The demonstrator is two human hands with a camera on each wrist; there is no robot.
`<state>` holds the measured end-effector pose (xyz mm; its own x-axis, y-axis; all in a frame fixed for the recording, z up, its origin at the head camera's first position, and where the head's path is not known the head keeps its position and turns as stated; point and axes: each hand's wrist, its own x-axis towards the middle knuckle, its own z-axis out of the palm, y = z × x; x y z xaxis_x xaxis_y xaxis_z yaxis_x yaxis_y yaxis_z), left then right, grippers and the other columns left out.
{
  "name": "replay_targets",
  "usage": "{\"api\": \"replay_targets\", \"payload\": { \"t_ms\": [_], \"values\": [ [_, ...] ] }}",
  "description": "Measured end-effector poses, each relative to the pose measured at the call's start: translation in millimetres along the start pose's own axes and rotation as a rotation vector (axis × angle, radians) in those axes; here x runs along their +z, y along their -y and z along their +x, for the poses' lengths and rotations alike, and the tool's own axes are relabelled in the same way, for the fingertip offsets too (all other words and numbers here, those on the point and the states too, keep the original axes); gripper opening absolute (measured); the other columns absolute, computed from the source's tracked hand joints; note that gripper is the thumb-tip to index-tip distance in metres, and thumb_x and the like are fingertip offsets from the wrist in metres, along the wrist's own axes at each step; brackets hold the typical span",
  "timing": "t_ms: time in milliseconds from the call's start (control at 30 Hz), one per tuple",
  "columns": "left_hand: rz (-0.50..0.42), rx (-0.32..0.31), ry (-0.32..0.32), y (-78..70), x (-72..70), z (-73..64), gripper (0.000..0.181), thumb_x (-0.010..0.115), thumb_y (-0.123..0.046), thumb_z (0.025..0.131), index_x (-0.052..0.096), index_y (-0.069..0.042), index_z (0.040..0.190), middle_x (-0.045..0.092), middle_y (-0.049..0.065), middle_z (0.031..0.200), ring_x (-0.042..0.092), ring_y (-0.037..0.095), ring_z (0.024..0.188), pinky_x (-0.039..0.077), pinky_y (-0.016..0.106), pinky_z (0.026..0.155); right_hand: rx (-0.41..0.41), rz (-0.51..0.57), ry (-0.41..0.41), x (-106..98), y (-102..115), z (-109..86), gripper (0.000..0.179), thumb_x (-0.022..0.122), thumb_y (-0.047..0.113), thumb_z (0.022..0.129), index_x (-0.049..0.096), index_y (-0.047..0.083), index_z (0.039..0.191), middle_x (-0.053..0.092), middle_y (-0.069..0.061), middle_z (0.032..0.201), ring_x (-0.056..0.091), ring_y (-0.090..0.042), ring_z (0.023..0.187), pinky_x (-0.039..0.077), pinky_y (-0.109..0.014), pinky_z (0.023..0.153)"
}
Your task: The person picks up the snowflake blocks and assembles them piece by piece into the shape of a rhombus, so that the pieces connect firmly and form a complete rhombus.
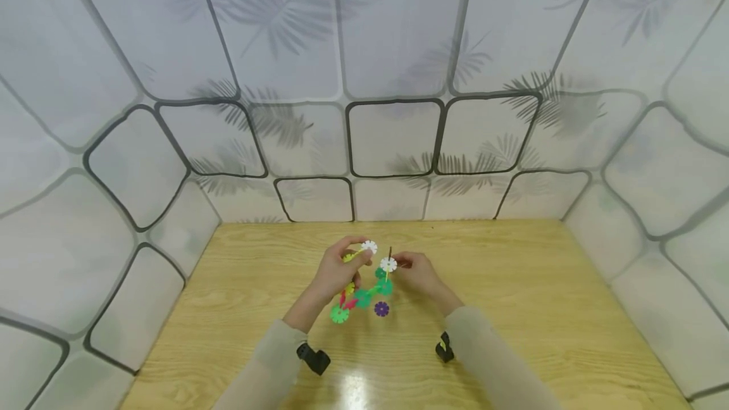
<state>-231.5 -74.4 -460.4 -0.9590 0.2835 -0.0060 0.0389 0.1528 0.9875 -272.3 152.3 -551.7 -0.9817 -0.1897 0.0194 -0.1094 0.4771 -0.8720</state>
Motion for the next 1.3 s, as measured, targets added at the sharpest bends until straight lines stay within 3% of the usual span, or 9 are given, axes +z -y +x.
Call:
{"api": "replay_targets", "payload": {
  "t_ms": [133, 267, 400, 700, 1167, 1300],
  "values": [
    [-0.004, -0.002, -0.030, 0.5, -1.3, 1.6, 0.040, 0.067, -0.023, 0.106, 0.061, -0.011, 0.143, 0.073, 0.022, 0.104, 0.056, 0.008, 0.046, 0.051, 0.022, 0.046, -0.018, -0.027, 0.021, 2.9, -2.6, -1.0, 0.020, 0.075, 0.009, 0.095, 0.076, 0.000, 0.113, 0.076, -0.009, 0.102, 0.069, -0.020, 0.095, 0.062, -0.041, 0.091],
    [-0.026, 0.000, -0.059, 1.0, -2.9, 2.4, 0.039, 0.068, -0.021, 0.105, 0.062, -0.009, 0.141, 0.073, 0.024, 0.104, 0.055, 0.008, 0.045, 0.051, 0.021, 0.045, -0.021, -0.038, 0.034, 5.8, -6.0, 0.9, 0.020, 0.075, 0.009, 0.095, 0.076, 0.000, 0.113, 0.074, -0.006, 0.097, 0.067, -0.017, 0.092, 0.062, -0.037, 0.087],
    [-0.041, 0.000, -0.090, 1.7, -4.8, 3.0, 0.038, 0.068, -0.020, 0.105, 0.062, -0.009, 0.141, 0.073, 0.025, 0.105, 0.055, 0.008, 0.045, 0.050, 0.020, 0.044, -0.032, -0.070, 0.039, 9.8, -13.0, 4.6, 0.024, 0.073, 0.008, 0.095, 0.076, 0.000, 0.117, 0.073, -0.005, 0.096, 0.064, -0.015, 0.089, 0.059, -0.033, 0.082],
    [-0.064, -0.023, -0.187, 1.8, -7.2, 3.4, 0.035, 0.067, -0.016, 0.105, 0.063, -0.012, 0.140, 0.074, 0.011, 0.095, 0.054, 0.009, 0.045, 0.051, 0.020, 0.045, -0.002, -0.118, 0.057, 16.5, -13.3, 5.8, 0.038, 0.078, 0.015, 0.090, 0.075, 0.005, 0.127, 0.066, -0.006, 0.099, 0.058, -0.018, 0.091, 0.055, -0.036, 0.082],
    [-0.083, -0.011, -0.189, 4.7, -10.1, 3.3, 0.036, 0.068, -0.016, 0.105, 0.063, -0.008, 0.139, 0.073, 0.009, 0.091, 0.053, 0.011, 0.044, 0.050, 0.020, 0.045, -0.014, -0.238, 0.048, 18.6, 0.6, 3.4, 0.027, 0.081, 0.014, 0.090, 0.079, 0.005, 0.116, 0.064, -0.006, 0.096, 0.056, -0.019, 0.089, 0.054, -0.037, 0.081],
    [-0.082, -0.019, -0.178, 4.5, -10.9, 2.2, 0.035, 0.067, -0.015, 0.105, 0.063, -0.011, 0.139, 0.074, 0.015, 0.095, 0.053, 0.011, 0.044, 0.050, 0.020, 0.046, 0.000, -0.231, 0.050, 18.0, 2.4, 2.7, 0.024, 0.081, 0.012, 0.089, 0.075, 0.005, 0.111, 0.064, -0.006, 0.097, 0.058, -0.019, 0.090, 0.055, -0.037, 0.082]
  ]
}}
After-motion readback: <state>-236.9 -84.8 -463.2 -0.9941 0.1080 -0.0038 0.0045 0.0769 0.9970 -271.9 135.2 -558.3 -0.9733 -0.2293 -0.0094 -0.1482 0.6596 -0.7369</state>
